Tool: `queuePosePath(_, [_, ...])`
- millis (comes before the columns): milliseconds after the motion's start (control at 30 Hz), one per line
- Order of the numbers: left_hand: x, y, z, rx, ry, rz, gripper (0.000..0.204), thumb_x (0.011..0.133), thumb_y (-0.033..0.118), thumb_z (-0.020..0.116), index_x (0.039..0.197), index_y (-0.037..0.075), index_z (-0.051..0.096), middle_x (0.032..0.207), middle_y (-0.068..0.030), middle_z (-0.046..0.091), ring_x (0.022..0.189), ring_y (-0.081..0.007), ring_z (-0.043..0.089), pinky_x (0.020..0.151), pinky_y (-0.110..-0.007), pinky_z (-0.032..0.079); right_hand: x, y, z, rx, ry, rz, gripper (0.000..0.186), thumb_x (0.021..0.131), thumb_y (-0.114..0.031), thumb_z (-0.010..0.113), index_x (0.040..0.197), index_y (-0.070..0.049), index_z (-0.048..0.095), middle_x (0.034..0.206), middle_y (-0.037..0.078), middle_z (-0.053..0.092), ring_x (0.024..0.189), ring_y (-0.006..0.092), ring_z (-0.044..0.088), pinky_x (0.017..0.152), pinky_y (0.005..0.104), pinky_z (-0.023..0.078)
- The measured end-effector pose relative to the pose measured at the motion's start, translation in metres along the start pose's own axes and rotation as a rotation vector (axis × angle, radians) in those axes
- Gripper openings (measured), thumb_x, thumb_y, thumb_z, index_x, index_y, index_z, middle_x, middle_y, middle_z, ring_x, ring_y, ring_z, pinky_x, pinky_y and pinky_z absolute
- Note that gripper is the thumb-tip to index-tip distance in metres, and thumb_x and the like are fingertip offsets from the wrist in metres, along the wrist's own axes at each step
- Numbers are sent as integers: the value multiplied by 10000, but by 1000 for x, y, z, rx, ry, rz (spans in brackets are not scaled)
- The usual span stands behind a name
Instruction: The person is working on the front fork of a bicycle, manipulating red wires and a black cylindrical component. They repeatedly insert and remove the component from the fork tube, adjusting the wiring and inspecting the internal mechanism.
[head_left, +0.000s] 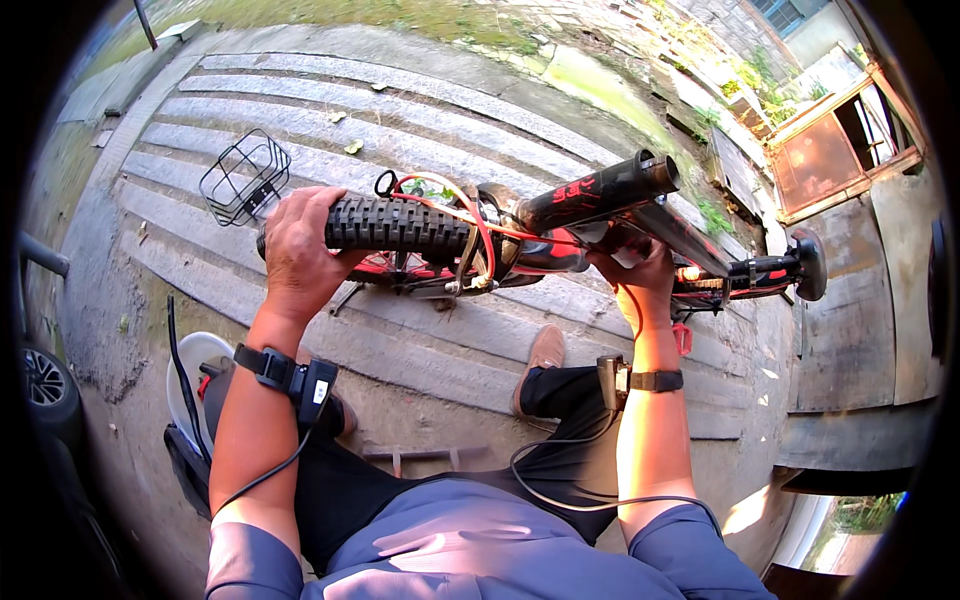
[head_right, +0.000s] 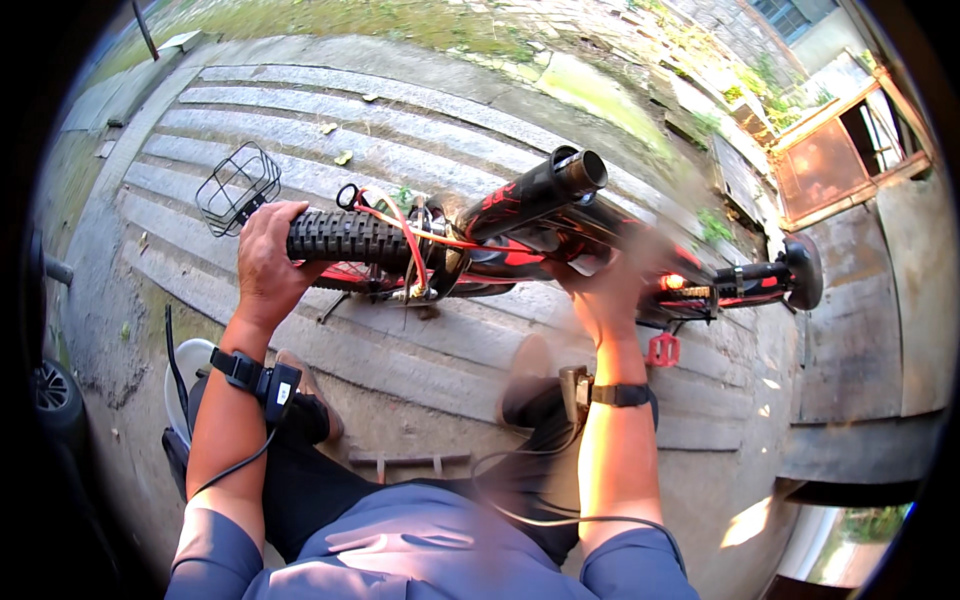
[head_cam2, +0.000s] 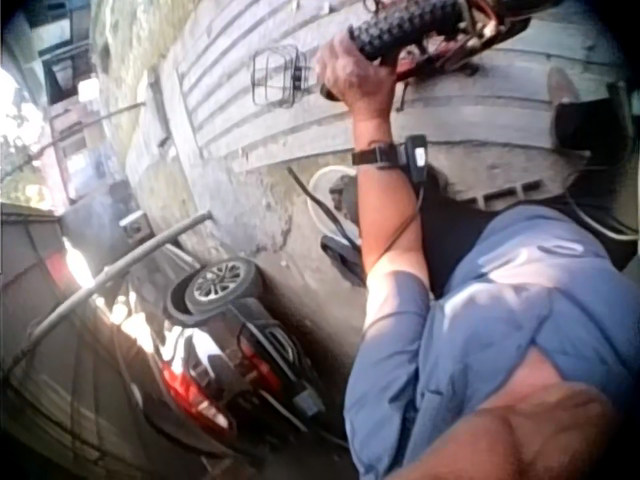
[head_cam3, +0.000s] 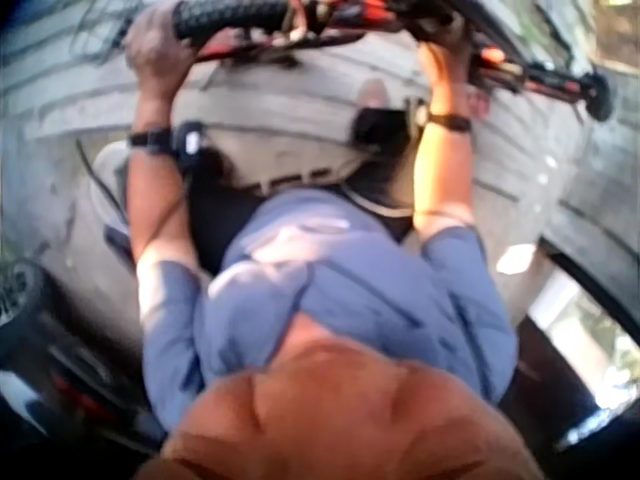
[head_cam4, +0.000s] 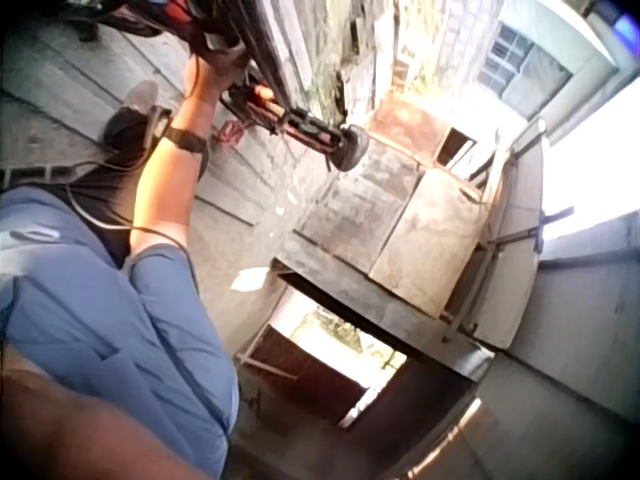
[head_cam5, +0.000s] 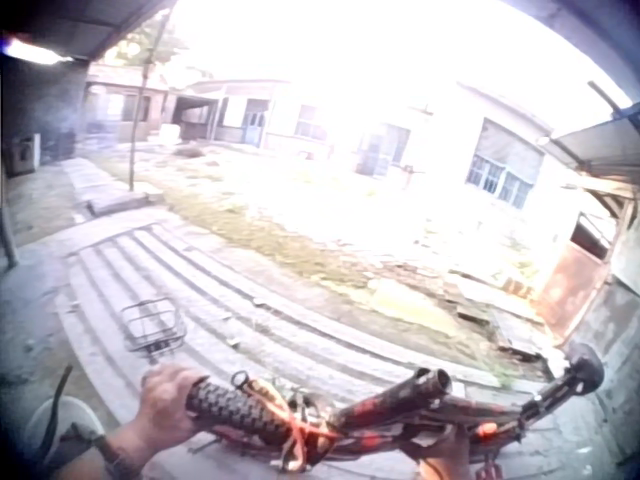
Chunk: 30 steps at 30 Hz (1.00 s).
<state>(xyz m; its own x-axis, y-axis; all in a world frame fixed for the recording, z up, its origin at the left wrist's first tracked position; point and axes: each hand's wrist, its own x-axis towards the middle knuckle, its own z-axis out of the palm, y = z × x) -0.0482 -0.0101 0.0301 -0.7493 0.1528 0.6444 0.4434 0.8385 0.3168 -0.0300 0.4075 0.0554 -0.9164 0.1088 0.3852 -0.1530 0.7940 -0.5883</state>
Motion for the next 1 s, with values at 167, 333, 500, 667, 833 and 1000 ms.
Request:
queuePosePath(167, [-1, -1, 0, 4, -3, -4, 674, 668, 268, 931, 1241, 98, 621, 1179, -124, 674, 1124, -363, 626, 1000, -475, 468, 2, 8, 3, 42, -23, 42, 804, 678, -246, 975, 1328, -3, 568, 1196, 119, 697, 1093, 267, 665, 994, 396, 508])
queuePosePath(333, [-1, -1, 0, 11, -7, -12, 687, 666, 304, 934, 1243, 102, 620, 1182, -120, 673, 1132, -361, 622, 1001, -478, 463, 5, 28, 5, 55, -29, -46, 816, 658, -256, 982, 1316, -5, 570, 1200, 135, 673, 1092, 298, 649, 964, 412, 507])
queuePosePath(500, [-1, 0, 0, 15, 8, -4, 672, 671, 302, 929, 1235, 106, 620, 1174, -113, 674, 1131, -353, 625, 1010, -476, 461, 5, 33, 8, 81, 16, -83, 700, 664, -168, 963, 1251, -28, 609, 1126, 91, 677, 1023, 243, 649, 921, 380, 514])
queuePosePath(667, [-1, 0, 0, 15, 0, -21, 664, 669, 295, 926, 1228, 104, 623, 1169, -111, 675, 1129, -351, 627, 1014, -473, 461, 8, 41, 9, 17, 43, -171, 501, 682, -6, 929, 1106, -44, 666, 942, 16, 723, 876, 119, 674, 862, 297, 536])
queuePosePath(833, [-1, -1, 0, 9, -1, -13, 668, 668, 300, 929, 1227, 95, 625, 1164, -115, 677, 1121, -349, 632, 1010, -469, 466, 6, 33, 9, 24, 57, -173, 513, 689, -17, 936, 1118, -44, 655, 960, 21, 730, 893, 126, 683, 863, 301, 541])
queuePosePath(1000, [-1, -1, 1, 14, 8, -9, 688, 662, 318, 936, 1232, 93, 625, 1165, -120, 679, 1114, -352, 635, 1007, -468, 470, 6, 19, 6, 21, 62, -184, 613, 696, -30, 941, 1216, -43, 616, 983, 26, 730, 914, 138, 693, 876, 308, 546])
